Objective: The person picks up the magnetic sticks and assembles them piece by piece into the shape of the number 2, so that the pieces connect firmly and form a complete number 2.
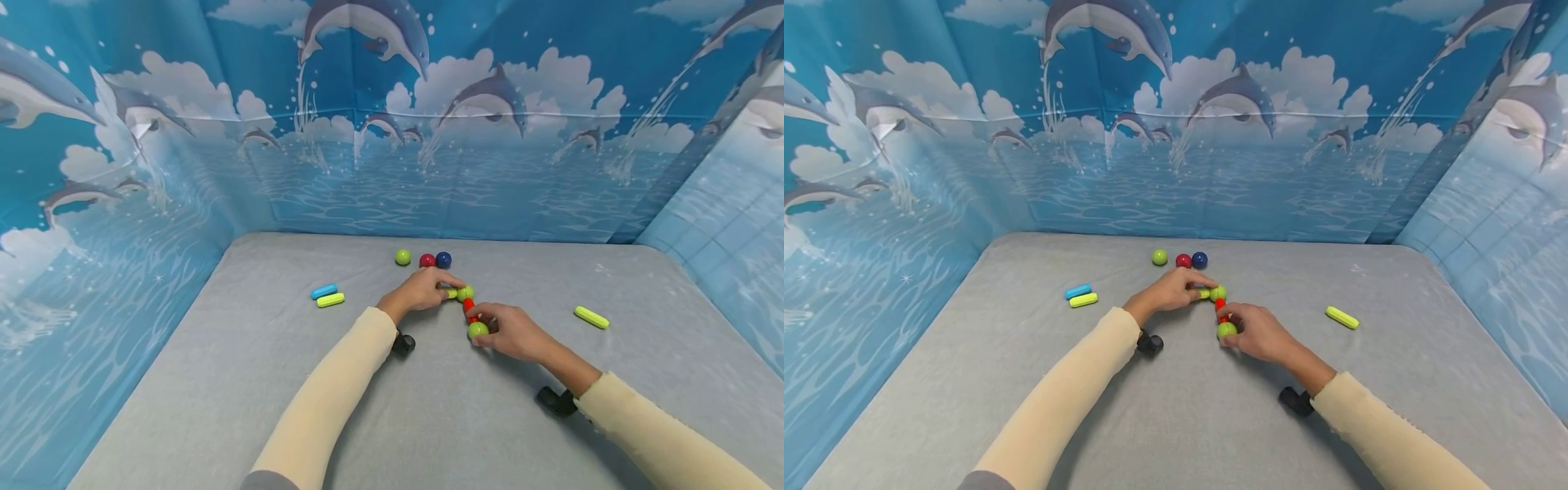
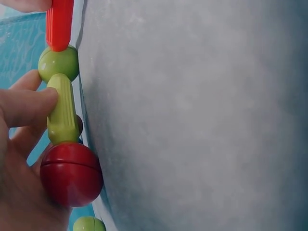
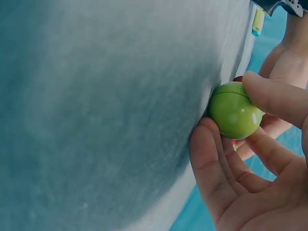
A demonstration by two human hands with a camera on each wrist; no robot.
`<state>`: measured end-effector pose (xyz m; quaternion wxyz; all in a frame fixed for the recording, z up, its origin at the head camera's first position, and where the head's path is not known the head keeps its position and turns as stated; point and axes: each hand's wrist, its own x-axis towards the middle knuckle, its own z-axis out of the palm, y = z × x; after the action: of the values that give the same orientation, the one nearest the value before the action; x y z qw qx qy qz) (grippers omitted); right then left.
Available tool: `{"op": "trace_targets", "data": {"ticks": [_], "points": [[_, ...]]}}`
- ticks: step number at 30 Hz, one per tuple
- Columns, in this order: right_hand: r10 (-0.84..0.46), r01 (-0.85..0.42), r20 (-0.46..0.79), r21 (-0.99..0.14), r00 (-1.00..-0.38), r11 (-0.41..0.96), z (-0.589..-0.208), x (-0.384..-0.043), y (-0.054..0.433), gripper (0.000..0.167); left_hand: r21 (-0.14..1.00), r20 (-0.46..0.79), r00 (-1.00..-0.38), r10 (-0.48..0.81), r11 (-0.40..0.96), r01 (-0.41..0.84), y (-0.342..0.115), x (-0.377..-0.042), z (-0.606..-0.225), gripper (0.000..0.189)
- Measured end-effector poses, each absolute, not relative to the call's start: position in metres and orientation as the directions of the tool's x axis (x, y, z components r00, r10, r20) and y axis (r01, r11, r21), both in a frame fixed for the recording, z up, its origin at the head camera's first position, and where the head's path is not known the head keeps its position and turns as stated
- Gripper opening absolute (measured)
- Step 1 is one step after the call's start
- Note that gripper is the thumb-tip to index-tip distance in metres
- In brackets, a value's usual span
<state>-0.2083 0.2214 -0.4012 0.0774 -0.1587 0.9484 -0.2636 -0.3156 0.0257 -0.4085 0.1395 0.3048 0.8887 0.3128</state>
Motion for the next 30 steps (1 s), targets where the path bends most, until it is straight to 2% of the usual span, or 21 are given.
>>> {"op": "trace_targets", "data": {"ticks": [11, 17, 20, 30], "points": [[-0.328, -0.224, -0.099, -0.546, -0.94, 0.807, -0.4, -0.211, 0.219, 0.044, 0.645, -0.067, -0.78, 0.622, 0.624, 0.442, 0.026, -0.317, -0.408, 0.043], [-0.327, -0.216, -0.107, -0.556, -0.939, 0.803, -0.4, -0.211, 0.221, 0.043, 0.601, -0.022, -0.761, 0.649, 0.617, 0.509, 0.016, -0.316, -0.401, 0.04], [-0.325, -0.213, -0.107, -0.561, -0.94, 0.8, -0.4, -0.211, 0.221, 0.042, 0.562, 0.006, -0.761, 0.648, 0.628, 0.539, -0.003, -0.314, -0.39, 0.039], [-0.324, -0.224, -0.078, -0.57, -0.943, 0.791, -0.402, -0.21, 0.222, 0.023, 0.45, 0.047, -0.829, 0.557, 0.73, 0.515, -0.095, -0.299, -0.367, 0.034]]}}
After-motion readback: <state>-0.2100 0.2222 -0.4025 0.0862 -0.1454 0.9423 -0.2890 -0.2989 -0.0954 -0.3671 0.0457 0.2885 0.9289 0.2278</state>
